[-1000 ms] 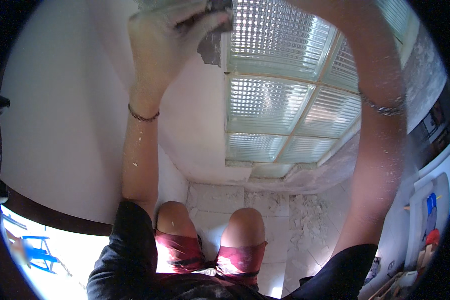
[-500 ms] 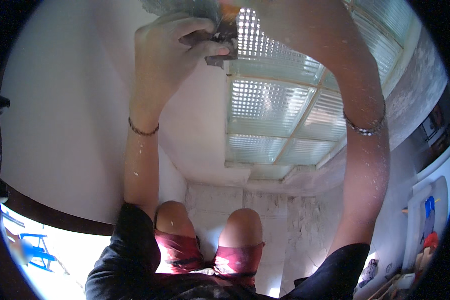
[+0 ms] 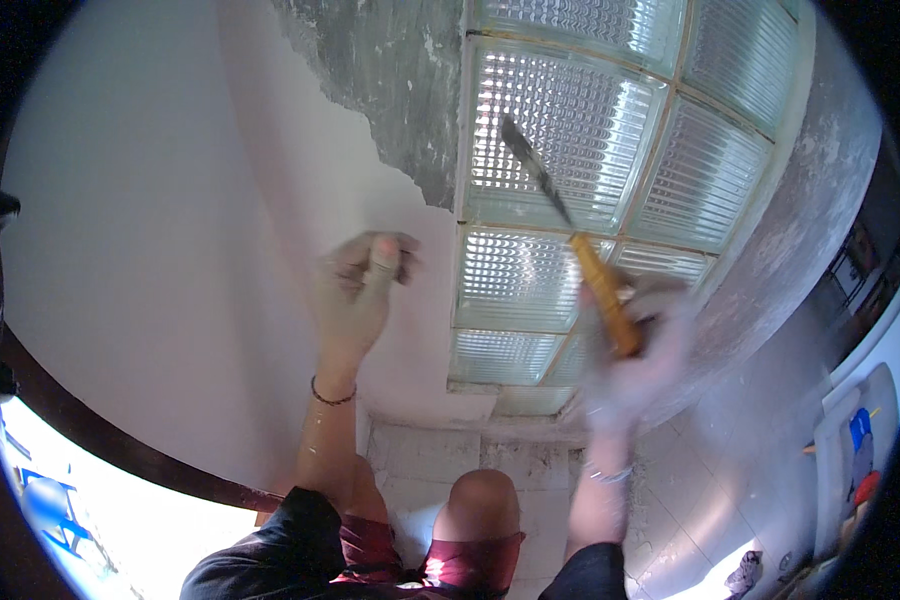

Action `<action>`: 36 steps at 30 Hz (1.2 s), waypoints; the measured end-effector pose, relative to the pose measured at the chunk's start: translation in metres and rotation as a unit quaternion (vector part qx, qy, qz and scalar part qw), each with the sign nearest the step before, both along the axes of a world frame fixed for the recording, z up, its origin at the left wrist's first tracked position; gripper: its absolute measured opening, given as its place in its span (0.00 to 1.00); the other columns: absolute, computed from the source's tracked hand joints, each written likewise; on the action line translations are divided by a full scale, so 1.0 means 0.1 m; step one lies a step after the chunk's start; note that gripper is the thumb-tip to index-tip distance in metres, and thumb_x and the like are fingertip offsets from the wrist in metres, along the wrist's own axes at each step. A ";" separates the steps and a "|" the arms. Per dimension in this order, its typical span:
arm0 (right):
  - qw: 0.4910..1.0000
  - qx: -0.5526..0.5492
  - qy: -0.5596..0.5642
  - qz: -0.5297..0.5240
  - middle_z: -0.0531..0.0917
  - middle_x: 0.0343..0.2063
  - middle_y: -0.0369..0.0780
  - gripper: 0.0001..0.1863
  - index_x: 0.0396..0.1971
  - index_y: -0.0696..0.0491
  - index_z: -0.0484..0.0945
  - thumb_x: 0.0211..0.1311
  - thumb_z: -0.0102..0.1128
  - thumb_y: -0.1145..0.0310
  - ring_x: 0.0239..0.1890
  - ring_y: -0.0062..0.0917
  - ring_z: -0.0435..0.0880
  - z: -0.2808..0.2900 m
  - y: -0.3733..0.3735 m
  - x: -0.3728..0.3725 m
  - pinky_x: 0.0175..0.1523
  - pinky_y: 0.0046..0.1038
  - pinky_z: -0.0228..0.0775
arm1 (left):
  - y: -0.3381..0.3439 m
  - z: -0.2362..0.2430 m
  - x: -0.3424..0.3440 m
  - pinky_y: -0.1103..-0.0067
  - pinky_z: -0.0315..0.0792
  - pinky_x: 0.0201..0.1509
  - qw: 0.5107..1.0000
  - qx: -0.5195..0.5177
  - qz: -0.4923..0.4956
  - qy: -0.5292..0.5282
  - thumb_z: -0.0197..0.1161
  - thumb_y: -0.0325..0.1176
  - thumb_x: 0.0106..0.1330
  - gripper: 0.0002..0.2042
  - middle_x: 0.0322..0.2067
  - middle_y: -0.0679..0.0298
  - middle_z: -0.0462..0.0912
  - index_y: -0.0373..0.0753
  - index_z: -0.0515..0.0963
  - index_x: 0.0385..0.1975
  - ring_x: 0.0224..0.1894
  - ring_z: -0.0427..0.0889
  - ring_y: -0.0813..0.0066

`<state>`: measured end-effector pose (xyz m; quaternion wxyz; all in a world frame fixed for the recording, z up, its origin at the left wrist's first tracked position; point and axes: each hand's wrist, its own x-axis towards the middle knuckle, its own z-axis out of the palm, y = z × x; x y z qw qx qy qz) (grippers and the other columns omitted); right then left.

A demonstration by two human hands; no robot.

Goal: The person applies plaster to a ceiling using a trowel, smoothing the surface in repeated strokes. The person works near a translucent ceiling panel and occasionally wipes the trowel with their hand.

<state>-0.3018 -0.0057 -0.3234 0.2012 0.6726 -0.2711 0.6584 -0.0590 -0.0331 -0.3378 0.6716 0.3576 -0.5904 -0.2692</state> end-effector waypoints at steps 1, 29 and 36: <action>0.991 0.068 -0.077 0.089 0.70 0.36 0.39 0.18 0.40 0.54 0.69 0.58 0.70 0.82 0.40 0.25 0.76 -0.24 0.00 0.17 0.42 0.24 0.74 | -0.04 -0.05 -0.05 0.80 0.76 0.40 0.999 -0.027 -0.045 -0.002 0.64 0.47 0.74 0.22 0.30 0.63 0.87 0.28 0.83 0.44 0.33 0.82 0.78; 0.965 0.151 0.208 -0.054 0.86 0.36 0.37 0.14 0.51 0.53 0.87 0.66 0.68 0.74 0.28 0.18 0.83 0.27 -0.16 0.22 0.29 0.23 0.73 | -0.13 -0.62 -0.61 0.65 0.75 0.58 0.909 -0.217 0.298 -0.193 0.68 0.23 0.62 0.15 0.53 0.55 0.83 0.38 0.81 0.49 0.57 0.82 0.53; 0.971 0.125 0.198 -0.050 0.85 0.35 0.38 0.15 0.51 0.54 0.87 0.65 0.68 0.75 0.26 0.19 0.81 0.34 -0.23 0.28 0.28 0.24 0.71 | -0.20 -0.75 -0.47 0.64 0.72 0.60 0.886 -0.218 0.344 -0.222 0.69 0.22 0.60 0.15 0.58 0.55 0.80 0.39 0.81 0.48 0.61 0.80 0.53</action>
